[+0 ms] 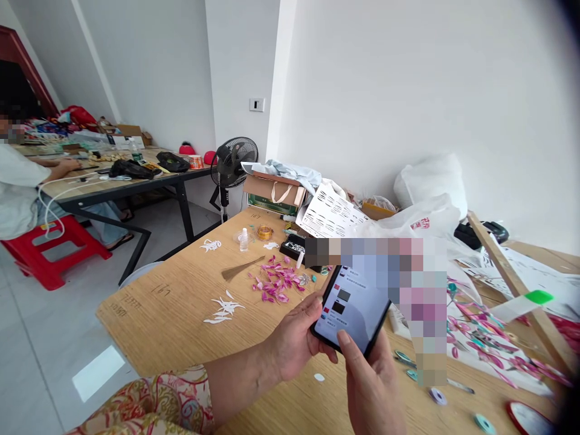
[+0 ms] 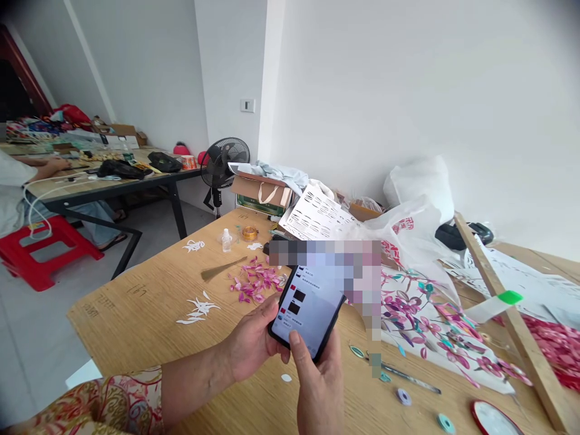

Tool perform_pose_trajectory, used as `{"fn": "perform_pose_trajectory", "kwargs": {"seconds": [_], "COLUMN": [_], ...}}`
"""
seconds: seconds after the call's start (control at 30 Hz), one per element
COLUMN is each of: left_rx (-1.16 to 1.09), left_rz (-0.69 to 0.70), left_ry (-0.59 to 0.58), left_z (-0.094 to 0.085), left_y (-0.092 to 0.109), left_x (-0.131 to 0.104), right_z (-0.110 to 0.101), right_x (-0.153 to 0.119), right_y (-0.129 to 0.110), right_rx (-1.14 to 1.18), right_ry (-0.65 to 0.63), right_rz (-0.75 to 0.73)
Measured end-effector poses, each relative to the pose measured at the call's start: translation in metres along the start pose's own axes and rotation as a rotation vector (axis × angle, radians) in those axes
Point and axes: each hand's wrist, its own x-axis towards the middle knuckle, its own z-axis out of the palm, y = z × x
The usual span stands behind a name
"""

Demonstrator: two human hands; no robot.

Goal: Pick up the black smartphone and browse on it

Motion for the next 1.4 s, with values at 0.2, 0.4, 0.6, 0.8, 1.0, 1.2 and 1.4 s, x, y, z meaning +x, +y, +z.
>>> {"fn": "perform_pose_trajectory", "kwargs": {"seconds": [0.2, 0.4, 0.6, 0.8, 1.0, 1.2, 1.4], "left_rx": [-0.005, -0.009, -0.015, -0.010, -0.003, 0.009, 0.032], "left_rz": [-0.006, 0.000, -0.007, -0.007, 0.015, 0.044, 0.082], "left_ry": [0.019, -0.001, 0.000, 0.002, -0.001, 0.006, -0.008], "left_z": [0.001, 0.001, 0.000, 0.001, 0.004, 0.004, 0.005], "left_y": [-0.001, -0.001, -0.002, -0.001, 0.004, 0.009, 0.018], "left_x": [0.000, 0.000, 0.001, 0.002, 0.009, 0.020, 0.031], "right_z": [0.000, 0.003, 0.002, 0.002, 0.005, 0.006, 0.010], "right_x": [0.001, 0.000, -0.001, 0.000, 0.007, 0.021, 0.036], "right_y": [0.003, 0.001, 0.002, 0.000, -0.005, -0.008, -0.012], "right_rx": [0.018, 0.004, -0.004, -0.006, -0.027, -0.008, 0.001], "right_ry": [0.015, 0.024, 0.031, 0.021, 0.015, -0.018, -0.053], "right_rz": [-0.018, -0.033, -0.032, -0.045, -0.090, -0.119, -0.139]}}
